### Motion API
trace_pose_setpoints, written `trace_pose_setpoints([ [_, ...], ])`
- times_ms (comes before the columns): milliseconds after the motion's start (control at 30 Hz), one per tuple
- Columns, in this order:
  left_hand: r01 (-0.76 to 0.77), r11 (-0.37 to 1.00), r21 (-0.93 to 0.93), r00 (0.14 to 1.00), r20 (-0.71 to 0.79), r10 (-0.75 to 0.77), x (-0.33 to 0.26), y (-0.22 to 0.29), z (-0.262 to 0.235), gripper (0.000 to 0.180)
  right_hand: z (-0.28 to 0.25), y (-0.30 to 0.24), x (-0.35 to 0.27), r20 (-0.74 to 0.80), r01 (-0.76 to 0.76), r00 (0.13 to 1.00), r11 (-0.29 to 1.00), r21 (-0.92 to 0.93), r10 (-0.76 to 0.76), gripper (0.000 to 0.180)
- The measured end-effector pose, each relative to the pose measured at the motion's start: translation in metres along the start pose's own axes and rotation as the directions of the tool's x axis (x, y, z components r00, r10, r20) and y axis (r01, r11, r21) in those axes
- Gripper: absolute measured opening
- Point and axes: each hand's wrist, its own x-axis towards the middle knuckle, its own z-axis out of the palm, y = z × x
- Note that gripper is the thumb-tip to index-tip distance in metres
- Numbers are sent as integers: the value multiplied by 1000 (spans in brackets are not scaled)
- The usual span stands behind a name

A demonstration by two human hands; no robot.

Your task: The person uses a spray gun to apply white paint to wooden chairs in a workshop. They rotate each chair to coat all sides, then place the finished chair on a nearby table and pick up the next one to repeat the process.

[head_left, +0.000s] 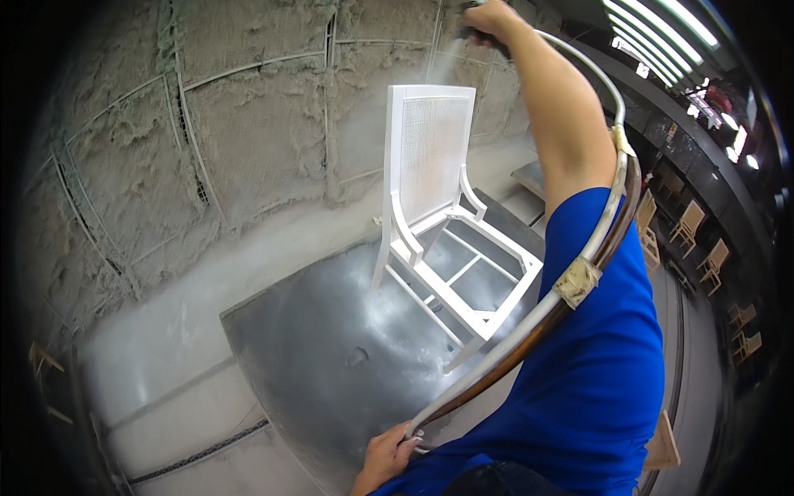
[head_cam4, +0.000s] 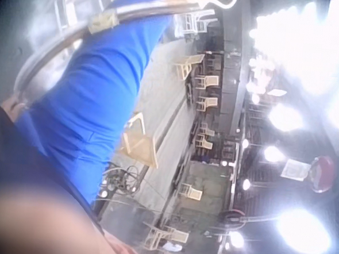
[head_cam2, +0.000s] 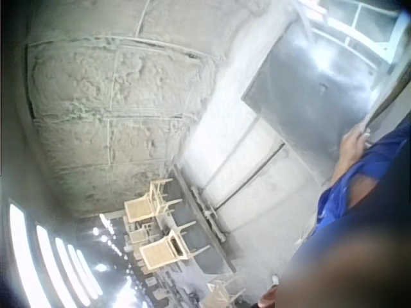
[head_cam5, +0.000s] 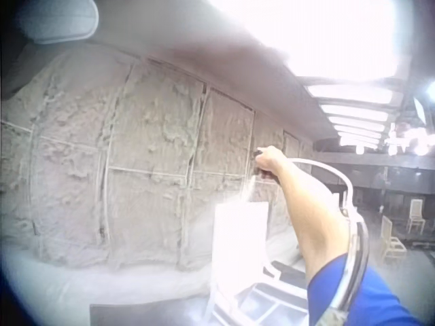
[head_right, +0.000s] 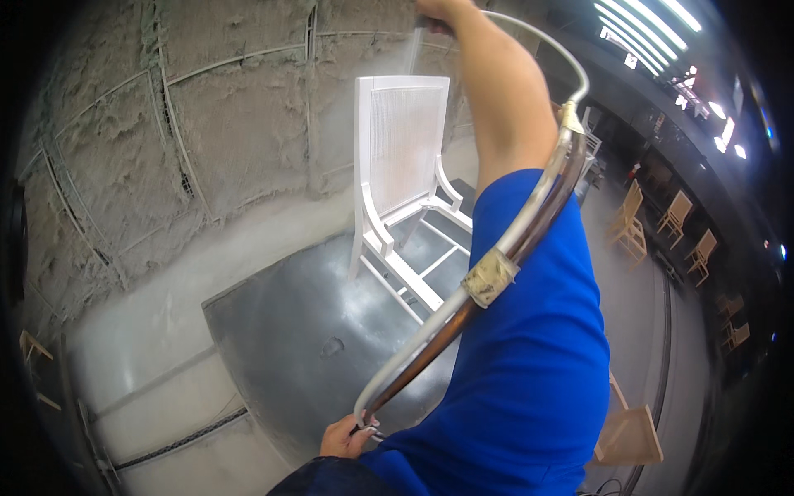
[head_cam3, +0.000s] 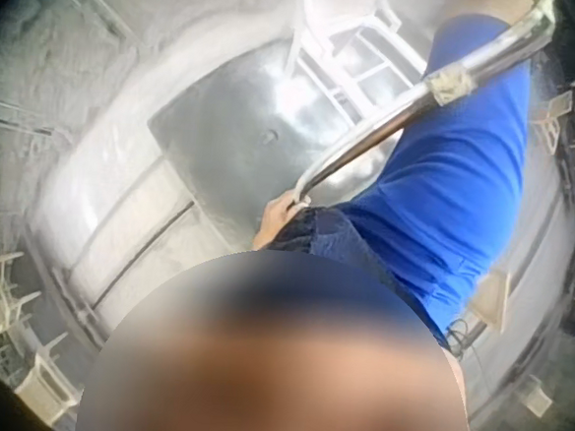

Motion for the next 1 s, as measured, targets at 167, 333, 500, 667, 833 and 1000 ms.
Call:
trace_pose_setpoints([
  [167, -122, 991, 61, 991, -49, 125, 7, 15, 21, 42, -6, 123, -11, -93, -155, 984, 986, -60, 149, 21],
  [333, -154, 985, 75, 986, 78, 148, 17, 18, 43, 41, 13, 218, -60, 13, -278, 961, 960, 29, 278, 23],
  [500, -321, 947, 26, 931, 191, 311, 20, 10, 62, 41, 67, 230, -172, 32, 242, 969, 967, 80, -245, 38],
  [667, -258, 965, 33, 932, 270, 240, -1, 5, 64, 43, 121, 213, -245, 490, 318, 817, 947, 56, -303, 36],
  [833, -256, 967, 8, 957, 144, 252, -45, -2, 45, 38, 117, 254, -277, 482, 144, 870, 883, -448, 102, 39],
  [1000, -230, 972, 36, 973, 29, 229, -116, -10, 8, 34, 60, 250, -350, 561, -258, 756, 941, -218, 337, 29],
])
